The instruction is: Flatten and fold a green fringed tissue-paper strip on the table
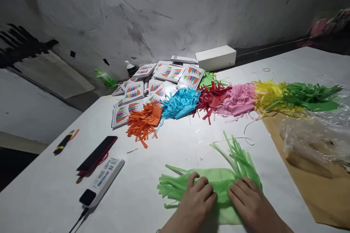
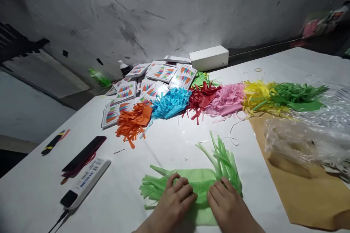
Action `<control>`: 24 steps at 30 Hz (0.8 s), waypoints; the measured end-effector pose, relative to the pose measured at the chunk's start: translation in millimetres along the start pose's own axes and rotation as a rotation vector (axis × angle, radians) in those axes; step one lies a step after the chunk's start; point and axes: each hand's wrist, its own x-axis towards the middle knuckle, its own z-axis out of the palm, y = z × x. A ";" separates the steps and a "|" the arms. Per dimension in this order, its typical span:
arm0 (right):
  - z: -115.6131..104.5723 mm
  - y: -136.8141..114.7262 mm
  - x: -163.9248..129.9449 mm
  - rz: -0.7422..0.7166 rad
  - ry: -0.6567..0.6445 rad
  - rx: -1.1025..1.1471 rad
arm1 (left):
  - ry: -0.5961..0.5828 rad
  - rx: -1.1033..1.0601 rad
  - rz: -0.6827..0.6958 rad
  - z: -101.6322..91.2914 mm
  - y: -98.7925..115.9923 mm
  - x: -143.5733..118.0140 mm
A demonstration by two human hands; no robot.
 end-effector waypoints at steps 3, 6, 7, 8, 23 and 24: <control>-0.1 4.1 -5.2 0.084 0.031 0.068 | -0.058 0.027 0.033 1.7 -1.8 -6.0; -3.1 4.6 2.0 0.191 -0.062 0.071 | -0.003 -0.015 -0.067 2.0 -1.8 -6.0; -3.7 4.4 5.8 0.222 -0.089 0.031 | 0.017 -0.018 -0.112 1.1 -1.3 -4.1; -3.8 4.1 9.6 0.250 -0.104 -0.022 | 0.031 -0.016 -0.161 -0.3 -0.5 -1.4; -6.5 -3.6 20.5 0.085 -0.090 -0.009 | 0.190 0.106 -0.119 -1.5 -1.6 8.4; -5.9 -3.5 21.1 0.097 -0.083 -0.001 | 0.261 0.139 -0.016 2.5 -3.7 6.6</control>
